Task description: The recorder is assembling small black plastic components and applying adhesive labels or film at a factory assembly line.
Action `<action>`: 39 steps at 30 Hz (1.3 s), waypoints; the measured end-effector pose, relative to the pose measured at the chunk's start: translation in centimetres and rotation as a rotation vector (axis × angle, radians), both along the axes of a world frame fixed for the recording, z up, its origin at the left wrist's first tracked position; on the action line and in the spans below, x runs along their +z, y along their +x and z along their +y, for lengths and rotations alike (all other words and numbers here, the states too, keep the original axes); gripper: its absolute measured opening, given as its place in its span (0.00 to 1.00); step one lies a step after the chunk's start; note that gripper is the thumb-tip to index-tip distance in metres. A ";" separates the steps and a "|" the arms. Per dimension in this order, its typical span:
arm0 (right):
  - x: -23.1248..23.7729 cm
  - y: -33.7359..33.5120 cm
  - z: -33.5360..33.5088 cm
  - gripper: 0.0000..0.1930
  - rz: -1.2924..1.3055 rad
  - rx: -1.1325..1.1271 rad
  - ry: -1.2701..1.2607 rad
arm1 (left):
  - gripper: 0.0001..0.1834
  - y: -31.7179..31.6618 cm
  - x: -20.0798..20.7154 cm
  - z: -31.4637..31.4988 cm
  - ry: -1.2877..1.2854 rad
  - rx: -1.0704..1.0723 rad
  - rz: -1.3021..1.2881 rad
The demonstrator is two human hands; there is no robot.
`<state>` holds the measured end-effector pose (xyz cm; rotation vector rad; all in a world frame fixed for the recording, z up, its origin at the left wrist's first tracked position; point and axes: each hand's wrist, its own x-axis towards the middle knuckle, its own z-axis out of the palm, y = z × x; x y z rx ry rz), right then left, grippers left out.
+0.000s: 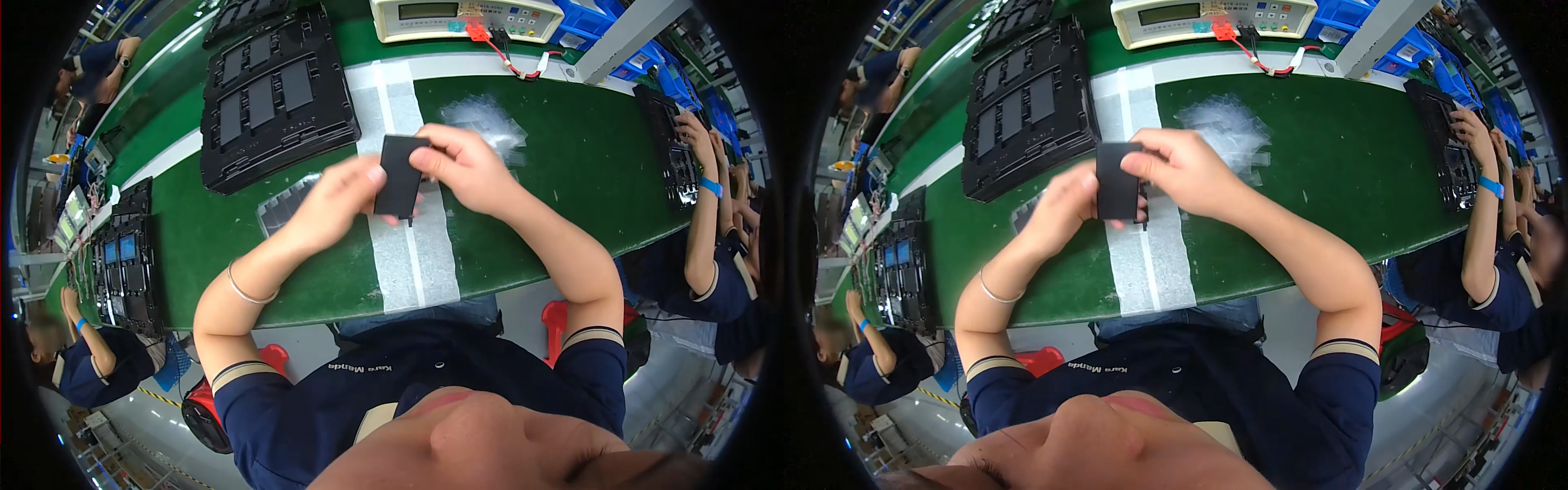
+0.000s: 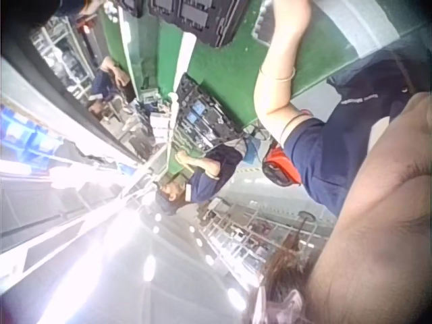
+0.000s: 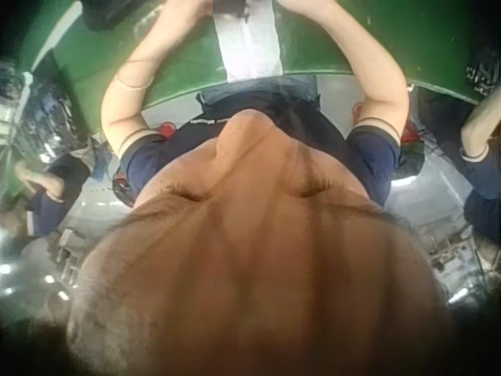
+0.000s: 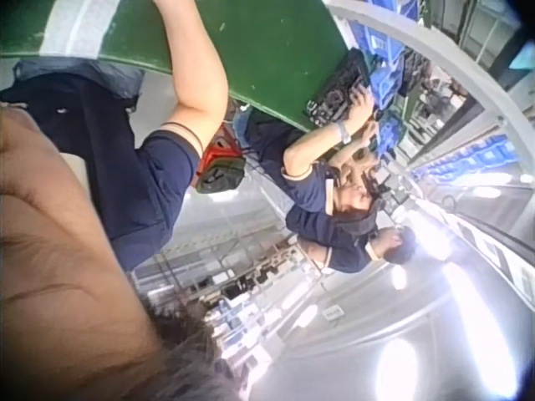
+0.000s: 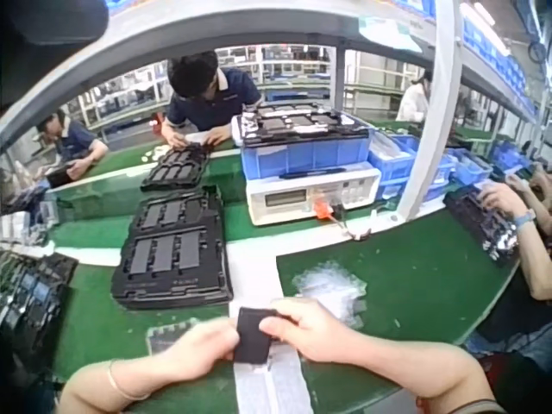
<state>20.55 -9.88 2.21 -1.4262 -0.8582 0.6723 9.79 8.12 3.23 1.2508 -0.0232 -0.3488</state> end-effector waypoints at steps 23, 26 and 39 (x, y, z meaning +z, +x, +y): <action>0.1 -1.1 -0.2 0.33 0.508 0.349 0.212 | 0.16 -2.2 0.6 -1.9 0.019 -0.185 -0.060; -0.4 -1.3 -0.2 0.31 0.501 0.345 0.245 | 0.16 -2.2 0.7 -2.0 0.007 -0.190 -0.050; 0.3 -1.1 -0.1 0.28 0.432 0.366 0.299 | 0.14 -2.4 0.8 -2.1 0.105 -0.123 -0.100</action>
